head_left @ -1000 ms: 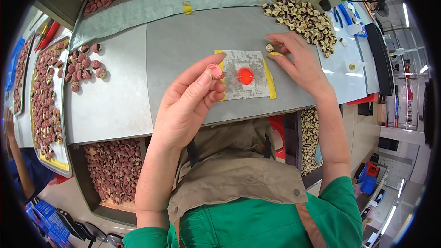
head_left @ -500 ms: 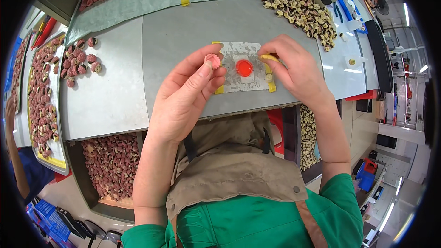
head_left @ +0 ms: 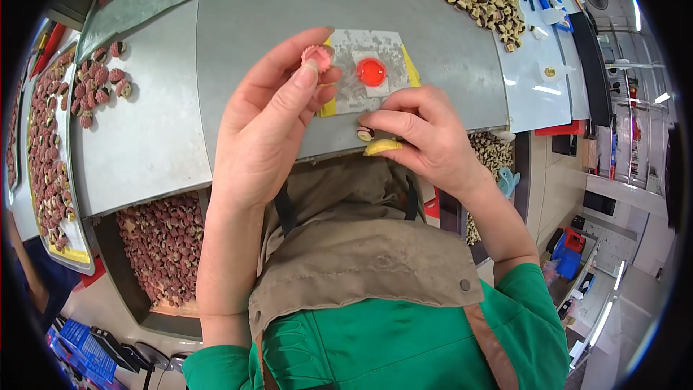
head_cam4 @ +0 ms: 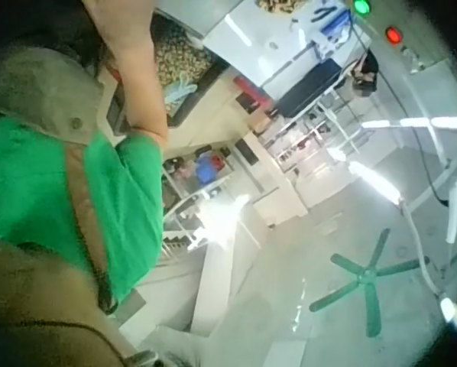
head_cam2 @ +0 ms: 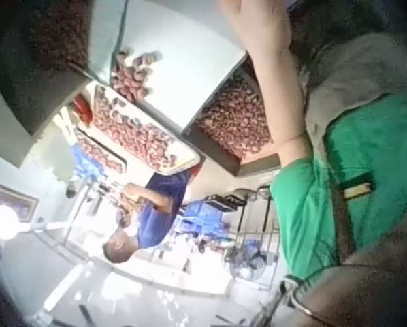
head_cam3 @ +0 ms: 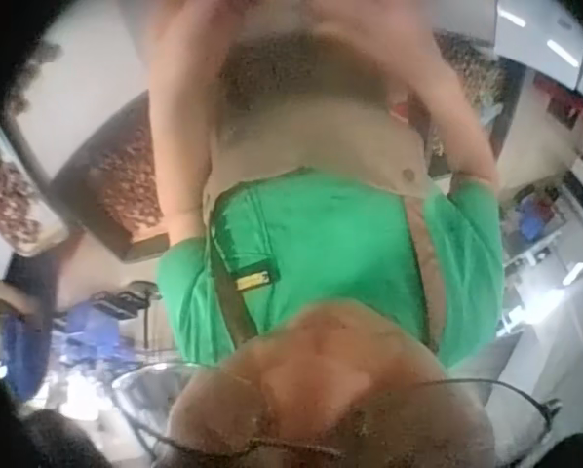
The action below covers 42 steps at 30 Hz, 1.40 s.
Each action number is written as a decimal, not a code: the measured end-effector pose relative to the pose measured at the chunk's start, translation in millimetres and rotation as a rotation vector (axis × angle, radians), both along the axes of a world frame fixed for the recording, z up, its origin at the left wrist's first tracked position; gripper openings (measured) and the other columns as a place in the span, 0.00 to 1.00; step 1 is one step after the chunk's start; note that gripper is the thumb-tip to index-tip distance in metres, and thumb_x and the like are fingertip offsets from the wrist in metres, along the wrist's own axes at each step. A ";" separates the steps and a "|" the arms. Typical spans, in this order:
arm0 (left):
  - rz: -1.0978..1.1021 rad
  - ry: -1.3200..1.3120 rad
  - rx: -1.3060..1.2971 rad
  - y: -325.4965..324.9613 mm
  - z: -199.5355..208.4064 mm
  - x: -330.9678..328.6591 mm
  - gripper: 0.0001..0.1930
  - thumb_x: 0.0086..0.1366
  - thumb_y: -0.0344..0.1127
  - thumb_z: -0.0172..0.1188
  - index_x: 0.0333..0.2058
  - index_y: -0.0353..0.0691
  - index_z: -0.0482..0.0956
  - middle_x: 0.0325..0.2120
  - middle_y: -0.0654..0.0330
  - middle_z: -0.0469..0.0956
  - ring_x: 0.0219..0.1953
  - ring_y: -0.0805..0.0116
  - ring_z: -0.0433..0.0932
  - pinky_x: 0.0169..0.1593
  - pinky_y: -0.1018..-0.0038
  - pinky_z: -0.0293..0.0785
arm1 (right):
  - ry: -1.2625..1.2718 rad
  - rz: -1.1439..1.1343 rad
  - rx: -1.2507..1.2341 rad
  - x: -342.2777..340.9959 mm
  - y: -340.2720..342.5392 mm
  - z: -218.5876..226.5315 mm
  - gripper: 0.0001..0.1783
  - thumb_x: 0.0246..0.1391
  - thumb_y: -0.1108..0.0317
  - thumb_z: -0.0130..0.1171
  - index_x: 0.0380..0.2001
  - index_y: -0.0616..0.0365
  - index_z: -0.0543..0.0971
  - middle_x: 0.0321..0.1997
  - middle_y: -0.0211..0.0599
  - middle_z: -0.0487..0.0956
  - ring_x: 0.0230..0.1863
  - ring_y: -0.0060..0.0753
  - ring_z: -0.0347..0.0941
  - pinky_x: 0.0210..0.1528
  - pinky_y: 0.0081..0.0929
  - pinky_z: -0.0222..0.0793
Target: The person assembles small plastic components by hand, taking them from bins and fitting them together.
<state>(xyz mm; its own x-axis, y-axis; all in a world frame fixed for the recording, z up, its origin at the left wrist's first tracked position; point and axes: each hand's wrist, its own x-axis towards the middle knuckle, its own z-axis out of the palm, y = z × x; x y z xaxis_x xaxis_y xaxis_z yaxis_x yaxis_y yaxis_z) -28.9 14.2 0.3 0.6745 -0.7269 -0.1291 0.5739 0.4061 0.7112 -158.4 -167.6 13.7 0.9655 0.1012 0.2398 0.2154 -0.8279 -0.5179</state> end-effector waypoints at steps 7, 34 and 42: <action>0.018 -0.011 -0.020 -0.7 1.2 -2.2 0.20 0.70 0.34 0.54 0.58 0.34 0.69 0.45 0.65 0.75 0.49 0.73 0.73 0.54 0.76 0.69 | -0.032 -0.009 0.005 -1.4 4.7 1.0 0.18 0.40 0.71 0.71 0.39 0.51 0.81 0.36 0.31 0.75 0.37 0.36 0.71 0.44 0.32 0.67; -0.001 0.074 -0.065 -4.8 6.2 1.9 0.20 0.70 0.31 0.54 0.59 0.34 0.68 0.46 0.63 0.77 0.46 0.75 0.76 0.53 0.76 0.71 | 0.249 -0.365 -0.301 29.1 -140.6 61.0 0.12 0.59 0.63 0.52 0.36 0.62 0.76 0.34 0.41 0.76 0.37 0.43 0.73 0.41 0.37 0.68; 0.020 0.086 -0.066 -4.0 7.3 1.3 0.18 0.70 0.31 0.53 0.57 0.35 0.69 0.46 0.62 0.76 0.47 0.73 0.76 0.52 0.76 0.72 | 0.149 -0.438 -0.138 18.8 -112.4 29.6 0.12 0.56 0.68 0.59 0.43 0.61 0.77 0.39 0.42 0.77 0.40 0.36 0.76 0.44 0.30 0.71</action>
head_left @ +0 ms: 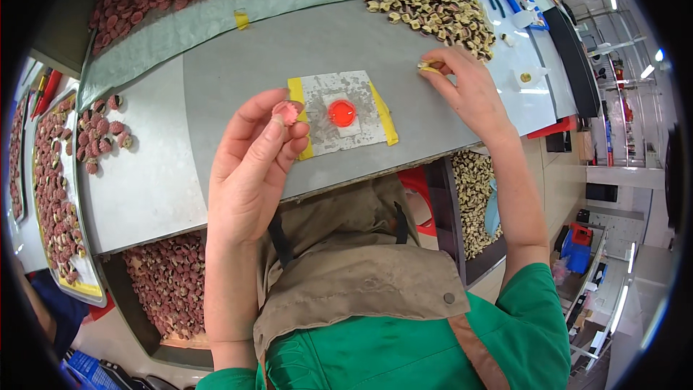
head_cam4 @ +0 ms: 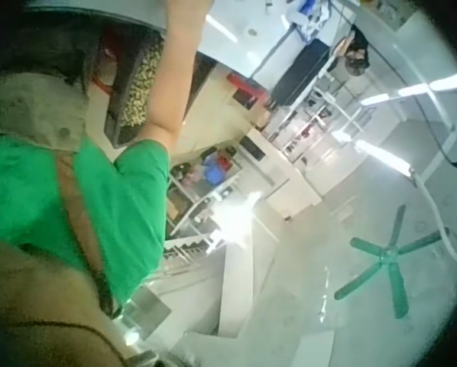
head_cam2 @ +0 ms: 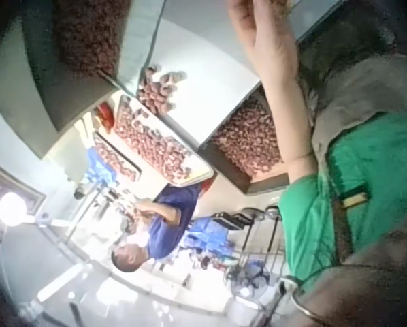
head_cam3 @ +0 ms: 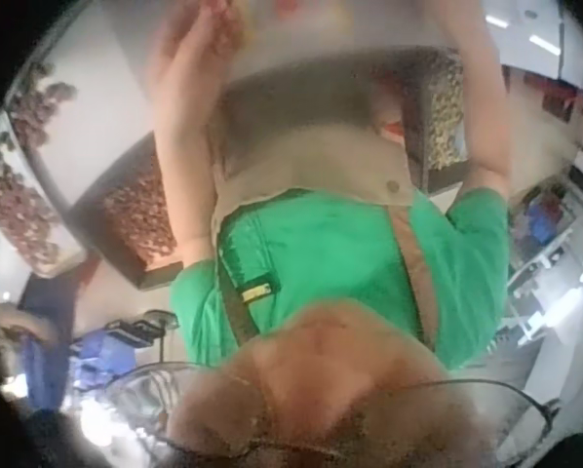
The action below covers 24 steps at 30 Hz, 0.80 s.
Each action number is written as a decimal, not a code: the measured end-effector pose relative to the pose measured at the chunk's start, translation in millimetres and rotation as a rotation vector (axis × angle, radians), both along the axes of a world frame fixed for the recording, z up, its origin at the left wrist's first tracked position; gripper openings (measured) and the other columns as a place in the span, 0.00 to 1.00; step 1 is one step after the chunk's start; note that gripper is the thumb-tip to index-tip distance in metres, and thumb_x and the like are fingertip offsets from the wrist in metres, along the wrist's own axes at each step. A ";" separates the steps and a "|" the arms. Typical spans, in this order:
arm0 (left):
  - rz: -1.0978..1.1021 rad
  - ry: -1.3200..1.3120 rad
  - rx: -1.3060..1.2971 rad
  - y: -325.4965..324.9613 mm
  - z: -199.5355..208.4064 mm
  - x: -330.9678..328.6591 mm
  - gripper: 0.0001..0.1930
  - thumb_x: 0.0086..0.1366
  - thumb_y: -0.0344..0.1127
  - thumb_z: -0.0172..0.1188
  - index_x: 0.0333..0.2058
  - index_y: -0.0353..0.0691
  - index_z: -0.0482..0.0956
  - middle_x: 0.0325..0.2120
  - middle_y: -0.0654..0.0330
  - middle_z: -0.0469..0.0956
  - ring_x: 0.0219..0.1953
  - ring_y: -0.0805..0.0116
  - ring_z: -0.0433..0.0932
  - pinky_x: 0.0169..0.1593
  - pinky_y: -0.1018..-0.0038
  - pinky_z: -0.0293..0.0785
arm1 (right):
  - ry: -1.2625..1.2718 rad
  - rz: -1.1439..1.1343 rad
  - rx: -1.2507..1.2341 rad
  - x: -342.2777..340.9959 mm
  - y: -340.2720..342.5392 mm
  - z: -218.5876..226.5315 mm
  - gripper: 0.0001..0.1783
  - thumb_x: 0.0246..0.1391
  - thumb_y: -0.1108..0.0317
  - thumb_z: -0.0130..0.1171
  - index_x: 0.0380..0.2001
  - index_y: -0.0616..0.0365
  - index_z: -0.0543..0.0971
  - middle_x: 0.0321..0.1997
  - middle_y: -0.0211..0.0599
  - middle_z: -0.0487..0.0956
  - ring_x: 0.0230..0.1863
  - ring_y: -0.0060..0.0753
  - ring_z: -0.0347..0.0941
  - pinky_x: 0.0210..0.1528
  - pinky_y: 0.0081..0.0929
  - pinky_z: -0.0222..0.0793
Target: The person assembles small plastic components by hand, taking them from bins and fitting them together.
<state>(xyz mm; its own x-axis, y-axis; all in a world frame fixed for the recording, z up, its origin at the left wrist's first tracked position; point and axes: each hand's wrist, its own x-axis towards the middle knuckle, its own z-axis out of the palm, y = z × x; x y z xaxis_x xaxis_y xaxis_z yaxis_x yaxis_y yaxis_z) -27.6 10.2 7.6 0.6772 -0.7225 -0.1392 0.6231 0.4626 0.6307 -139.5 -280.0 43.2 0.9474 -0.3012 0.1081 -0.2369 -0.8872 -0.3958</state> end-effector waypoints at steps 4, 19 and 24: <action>-0.043 0.009 -0.033 1.1 1.0 1.4 0.17 0.71 0.32 0.52 0.57 0.34 0.69 0.45 0.61 0.76 0.45 0.74 0.76 0.51 0.77 0.72 | -0.016 -0.008 0.000 -2.1 7.7 -0.9 0.11 0.56 0.71 0.59 0.42 0.61 0.77 0.39 0.42 0.77 0.39 0.36 0.76 0.41 0.29 0.72; -0.060 -0.036 0.032 1.8 0.9 1.1 0.17 0.71 0.33 0.52 0.56 0.36 0.70 0.45 0.62 0.76 0.44 0.76 0.75 0.50 0.77 0.71 | -0.172 0.339 0.088 18.3 91.1 2.1 0.13 0.48 0.75 0.62 0.40 0.59 0.79 0.38 0.39 0.75 0.40 0.41 0.72 0.42 0.32 0.70; -0.053 -0.057 0.021 -0.3 1.8 -1.8 0.17 0.71 0.33 0.53 0.56 0.36 0.70 0.46 0.62 0.76 0.44 0.76 0.75 0.50 0.77 0.71 | -0.214 0.347 0.032 24.9 92.2 -9.1 0.14 0.46 0.76 0.63 0.39 0.58 0.79 0.37 0.38 0.75 0.40 0.41 0.73 0.41 0.35 0.71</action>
